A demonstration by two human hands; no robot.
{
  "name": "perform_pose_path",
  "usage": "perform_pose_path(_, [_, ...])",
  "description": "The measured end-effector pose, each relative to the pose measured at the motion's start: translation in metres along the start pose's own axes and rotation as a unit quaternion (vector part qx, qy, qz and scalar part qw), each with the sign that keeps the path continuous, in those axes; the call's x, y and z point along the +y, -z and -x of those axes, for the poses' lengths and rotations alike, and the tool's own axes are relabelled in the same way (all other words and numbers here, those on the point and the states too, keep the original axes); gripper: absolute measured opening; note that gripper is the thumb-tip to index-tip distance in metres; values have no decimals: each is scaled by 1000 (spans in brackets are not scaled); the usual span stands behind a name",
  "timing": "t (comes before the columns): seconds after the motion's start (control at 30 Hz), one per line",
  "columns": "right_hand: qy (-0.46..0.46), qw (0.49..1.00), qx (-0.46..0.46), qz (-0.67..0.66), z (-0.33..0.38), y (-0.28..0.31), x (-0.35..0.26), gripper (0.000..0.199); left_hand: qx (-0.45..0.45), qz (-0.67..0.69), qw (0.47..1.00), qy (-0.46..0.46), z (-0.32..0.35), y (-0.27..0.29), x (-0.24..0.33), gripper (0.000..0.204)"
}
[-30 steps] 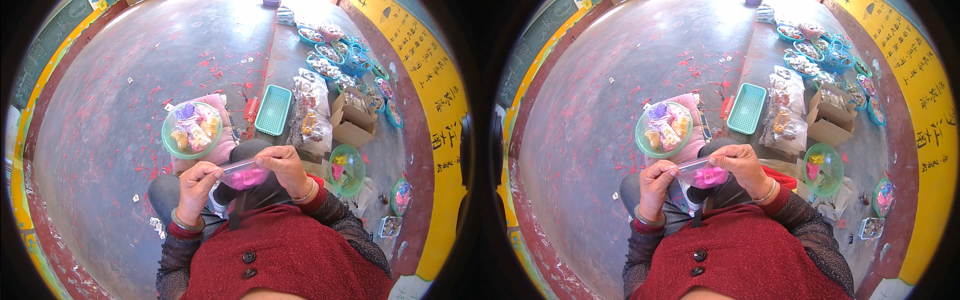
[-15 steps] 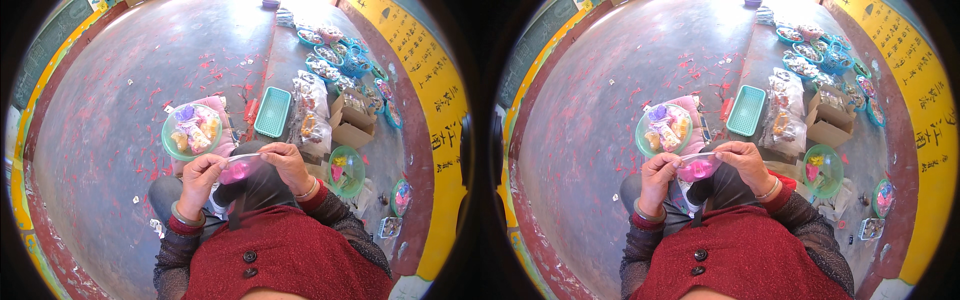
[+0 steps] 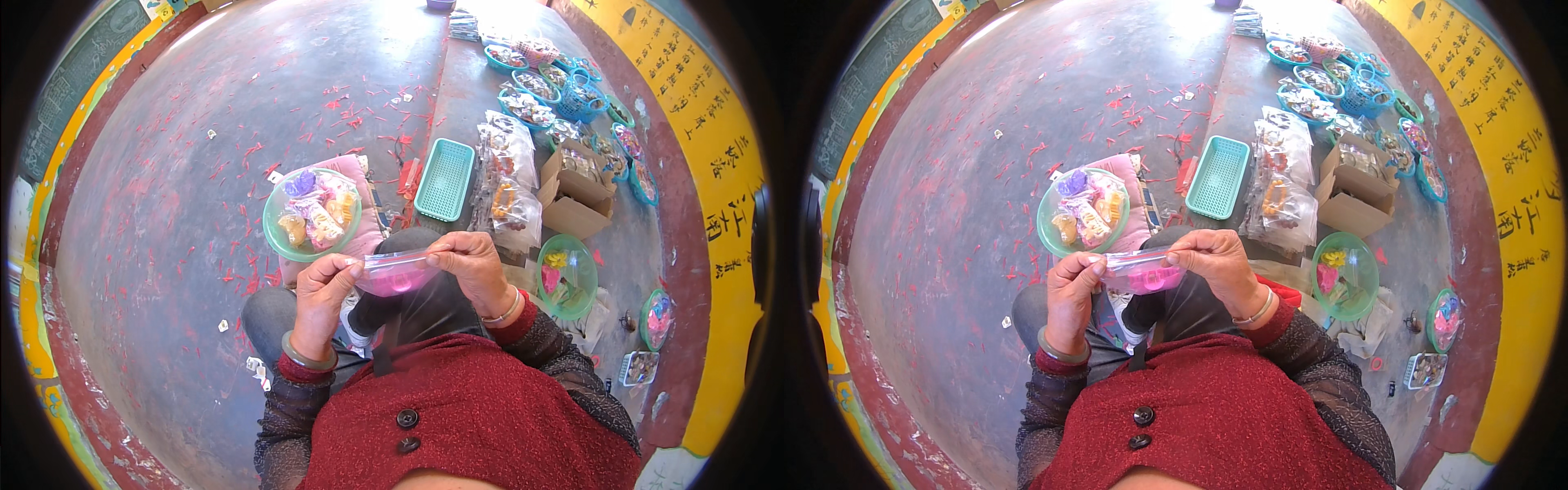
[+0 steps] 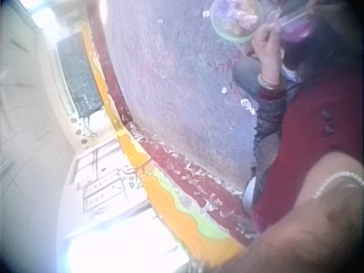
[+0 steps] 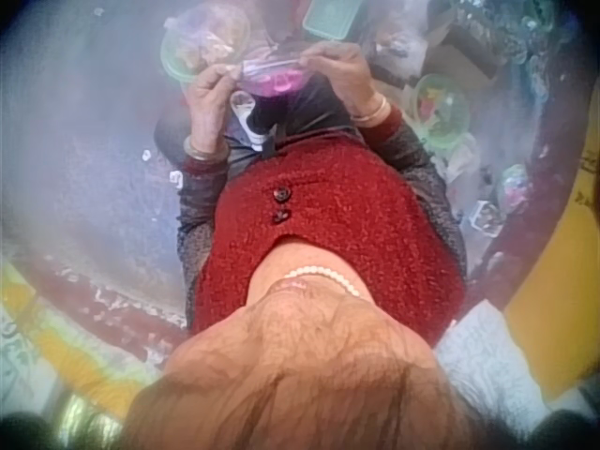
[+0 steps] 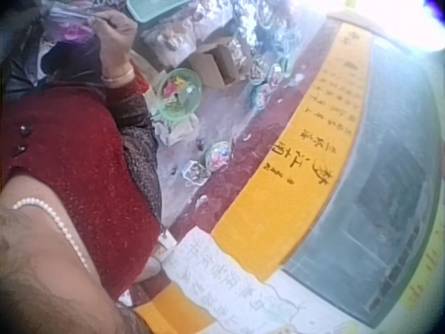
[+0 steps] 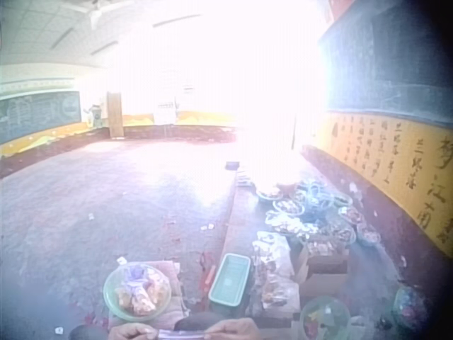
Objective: The person sits on the floor and packs colorful, small items into clear plastic bags. They pick up items from a green bowl, place them into bags, and seal the bags by hand. The person handles pink and yellow items, placing the sealed bags back into the bowl.
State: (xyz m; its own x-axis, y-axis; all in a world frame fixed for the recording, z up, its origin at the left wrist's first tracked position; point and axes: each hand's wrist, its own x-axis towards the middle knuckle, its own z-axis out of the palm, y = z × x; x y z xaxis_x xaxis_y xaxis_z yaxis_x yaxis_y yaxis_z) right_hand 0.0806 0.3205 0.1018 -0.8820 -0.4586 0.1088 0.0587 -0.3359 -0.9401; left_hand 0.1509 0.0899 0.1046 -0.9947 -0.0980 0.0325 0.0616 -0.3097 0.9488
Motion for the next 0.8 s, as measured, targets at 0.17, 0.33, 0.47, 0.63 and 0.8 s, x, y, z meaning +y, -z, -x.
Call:
perform_pose_path(0.17, [11, 997, -12, 82, 3, -2, -7, 4, -41, -47, 998, 29, -4, -6, 12, 16])
perform_pose_path(0.33, [77, 983, -35, 166, 2, -5, -3, 8, -105, -256, 954, -119, -11, -12, 16, 21])
perform_pose_path(0.47, [103, 963, -56, 244, 1, -5, -1, 7, -149, -398, 880, -212, -19, -13, 20, 18])
perform_pose_path(0.63, [105, 963, -52, 241, 0, -5, 0, 8, -145, -391, 885, -207, -17, -15, 18, 13])
perform_pose_path(0.8, [92, 966, -71, 232, 1, -2, 0, 6, -126, -350, 912, -170, -13, -18, 15, 9])
